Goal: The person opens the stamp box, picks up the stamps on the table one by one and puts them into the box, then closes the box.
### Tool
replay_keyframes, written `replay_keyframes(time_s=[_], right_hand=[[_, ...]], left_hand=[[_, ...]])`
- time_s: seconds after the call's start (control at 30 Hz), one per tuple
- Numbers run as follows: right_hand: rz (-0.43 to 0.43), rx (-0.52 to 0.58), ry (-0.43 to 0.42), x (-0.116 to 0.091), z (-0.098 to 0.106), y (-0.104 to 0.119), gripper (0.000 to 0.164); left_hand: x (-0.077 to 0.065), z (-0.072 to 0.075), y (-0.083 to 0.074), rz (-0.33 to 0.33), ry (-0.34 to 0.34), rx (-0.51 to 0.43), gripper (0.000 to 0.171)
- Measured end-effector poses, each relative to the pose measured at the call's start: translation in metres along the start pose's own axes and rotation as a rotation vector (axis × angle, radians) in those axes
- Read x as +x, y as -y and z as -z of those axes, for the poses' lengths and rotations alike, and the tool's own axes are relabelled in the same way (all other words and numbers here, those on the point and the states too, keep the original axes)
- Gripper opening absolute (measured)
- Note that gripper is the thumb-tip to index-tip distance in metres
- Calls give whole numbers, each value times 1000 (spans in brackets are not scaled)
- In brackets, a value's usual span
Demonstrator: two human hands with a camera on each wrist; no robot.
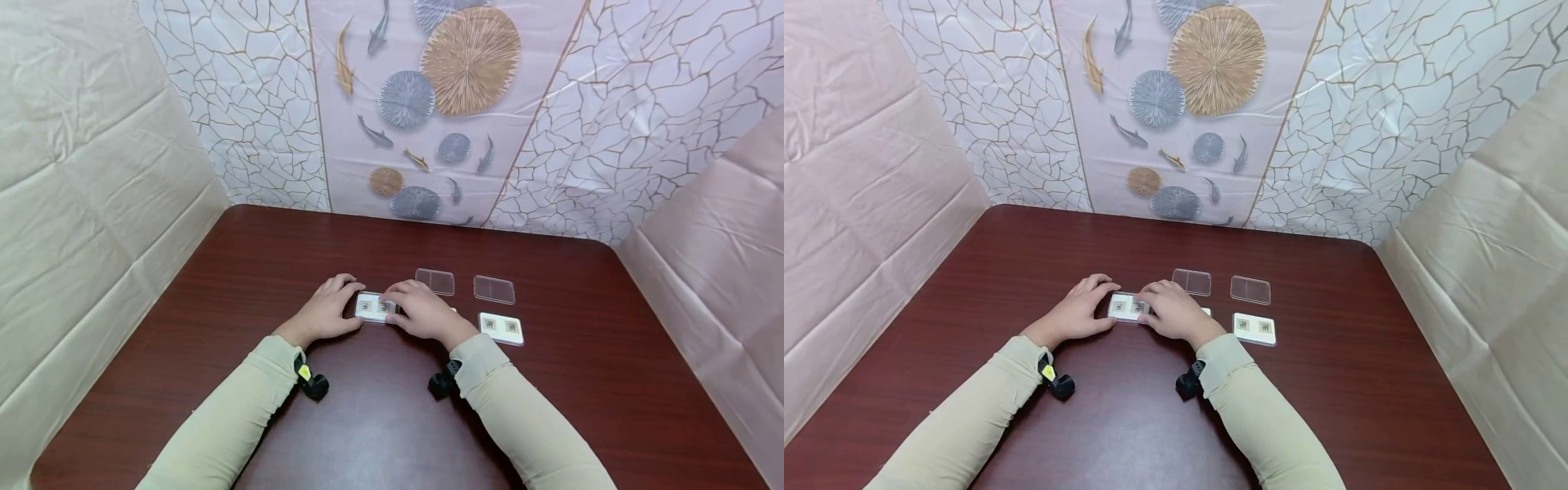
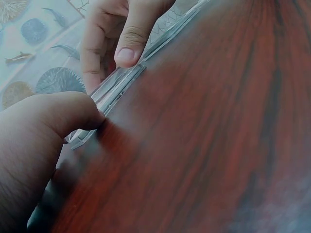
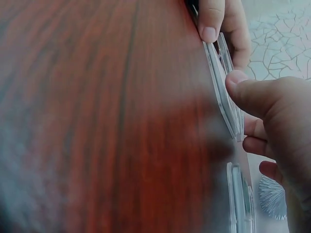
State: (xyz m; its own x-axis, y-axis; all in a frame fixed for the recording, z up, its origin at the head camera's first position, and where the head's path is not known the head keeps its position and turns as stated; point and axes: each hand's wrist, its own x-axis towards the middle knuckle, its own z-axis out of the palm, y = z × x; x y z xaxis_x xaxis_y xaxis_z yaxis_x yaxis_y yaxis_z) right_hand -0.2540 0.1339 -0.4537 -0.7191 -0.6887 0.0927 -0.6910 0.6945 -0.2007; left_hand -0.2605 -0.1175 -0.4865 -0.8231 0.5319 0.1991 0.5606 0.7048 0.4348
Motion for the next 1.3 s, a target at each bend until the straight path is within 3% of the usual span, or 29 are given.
replay_keyframes(time_s=[0.67, 1.0, 1.17, 1.3], right_hand=[[1, -27, -9, 2, -1, 5, 41], [-61, 49, -6, 2, 0, 3, 46], [-87, 159, -68, -7, 14, -20, 54], [-219, 166, -111, -21, 30, -51, 51]], left_hand=[[0, -1, 1, -31, 4, 13, 56], [0, 0, -2, 14, 47, 33, 57], [0, 0, -3, 17, 44, 44, 68], [1, -3, -3, 32, 33, 51, 79]])
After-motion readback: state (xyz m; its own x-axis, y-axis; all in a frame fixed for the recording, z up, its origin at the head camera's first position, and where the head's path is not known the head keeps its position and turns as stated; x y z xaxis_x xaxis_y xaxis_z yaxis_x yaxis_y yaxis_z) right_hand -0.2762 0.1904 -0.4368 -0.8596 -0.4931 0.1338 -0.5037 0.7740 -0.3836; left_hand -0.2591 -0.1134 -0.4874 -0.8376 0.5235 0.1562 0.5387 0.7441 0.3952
